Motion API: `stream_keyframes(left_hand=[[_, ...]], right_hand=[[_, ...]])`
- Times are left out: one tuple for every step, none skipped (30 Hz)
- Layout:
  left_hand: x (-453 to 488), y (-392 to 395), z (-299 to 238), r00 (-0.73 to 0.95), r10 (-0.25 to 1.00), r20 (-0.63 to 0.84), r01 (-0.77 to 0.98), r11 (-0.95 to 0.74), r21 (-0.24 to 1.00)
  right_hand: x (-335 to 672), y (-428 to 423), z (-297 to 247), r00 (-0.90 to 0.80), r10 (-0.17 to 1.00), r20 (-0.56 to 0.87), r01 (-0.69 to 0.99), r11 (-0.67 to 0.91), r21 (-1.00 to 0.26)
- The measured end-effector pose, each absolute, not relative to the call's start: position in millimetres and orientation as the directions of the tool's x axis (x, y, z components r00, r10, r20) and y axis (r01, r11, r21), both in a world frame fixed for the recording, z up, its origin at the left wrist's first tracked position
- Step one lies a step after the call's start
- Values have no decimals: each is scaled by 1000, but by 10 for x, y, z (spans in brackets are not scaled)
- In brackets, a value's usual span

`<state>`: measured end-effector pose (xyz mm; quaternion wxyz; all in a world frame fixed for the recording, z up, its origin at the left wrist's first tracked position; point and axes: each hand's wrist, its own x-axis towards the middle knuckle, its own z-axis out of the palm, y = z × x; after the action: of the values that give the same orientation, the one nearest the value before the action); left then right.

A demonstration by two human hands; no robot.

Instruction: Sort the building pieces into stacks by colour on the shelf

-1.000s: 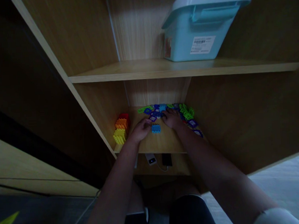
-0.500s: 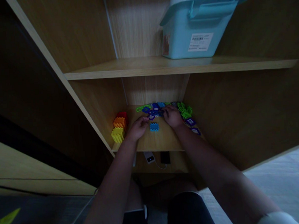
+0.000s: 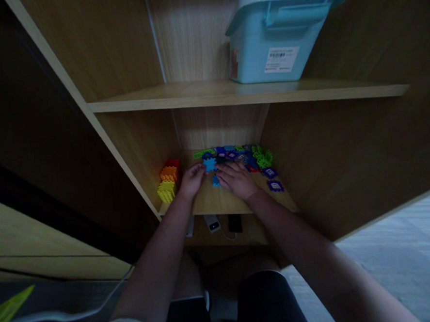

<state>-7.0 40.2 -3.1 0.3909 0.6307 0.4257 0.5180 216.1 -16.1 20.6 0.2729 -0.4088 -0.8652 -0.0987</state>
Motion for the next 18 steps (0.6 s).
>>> stream_keyframes(left_hand=[[-73, 398, -29, 118, 940, 320, 146, -336, 931], [-73, 388, -24, 135, 934, 332, 164, -351, 922], [-73, 375, -16, 156, 924, 348, 182, -373, 910], [-71, 360, -7, 178, 915, 363, 196, -395, 898], [-68, 347, 0, 200, 906, 373, 206, -411, 888], [-66, 336, 5, 220, 899, 379, 214, -423, 880], [-63, 329, 7, 239, 894, 380, 222, -431, 875], [-61, 326, 4, 253, 891, 378, 229, -434, 871], [-59, 328, -1, 261, 890, 374, 234, -435, 870], [-59, 332, -10, 265, 890, 372, 236, -434, 870], [-59, 338, -19, 269, 890, 369, 235, -432, 871], [-60, 345, -28, 275, 889, 365, 233, -430, 872], [-60, 351, -36, 284, 888, 362, 231, -430, 873], [-60, 357, -43, 291, 886, 362, 232, -432, 871], [-59, 362, -47, 291, 882, 369, 235, -440, 867], [-57, 366, -50, 282, 879, 385, 238, -453, 859], [-54, 372, -53, 261, 876, 406, 243, -467, 850], [-51, 378, -56, 229, 873, 431, 246, -481, 842]], right_hand=[[2180, -167, 202, -495, 659, 567, 765, 640, -75], [2199, -168, 197, -466, 664, 585, 769, 631, -103], [2216, -167, 191, -434, 666, 607, 770, 624, -134], [2230, -161, 185, -404, 664, 630, 765, 622, -165], [2241, -153, 178, -379, 659, 650, 755, 626, -194], [2248, -143, 171, -362, 655, 664, 742, 634, -220], [2253, -132, 166, -350, 655, 669, 728, 640, -245], [2254, -120, 161, -342, 661, 668, 717, 643, -269], [2254, -110, 156, -336, 670, 661, 707, 644, -293], [2252, -100, 152, -330, 681, 653, 699, 642, -316], [2250, -92, 148, -324, 690, 647, 690, 640, -337], [2248, -85, 142, -317, 695, 645, 679, 641, -357], [2248, -77, 134, -305, 698, 648, 666, 643, -379], [2250, -68, 124, -289, 703, 650, 650, 643, -406], [2257, -57, 110, -267, 712, 649, 631, 638, -441], [2267, -43, 92, -243, 726, 643, 608, 631, -482], [2283, -26, 70, -216, 744, 633, 584, 618, -527], [2304, -6, 45, -187, 764, 617, 561, 599, -571]])
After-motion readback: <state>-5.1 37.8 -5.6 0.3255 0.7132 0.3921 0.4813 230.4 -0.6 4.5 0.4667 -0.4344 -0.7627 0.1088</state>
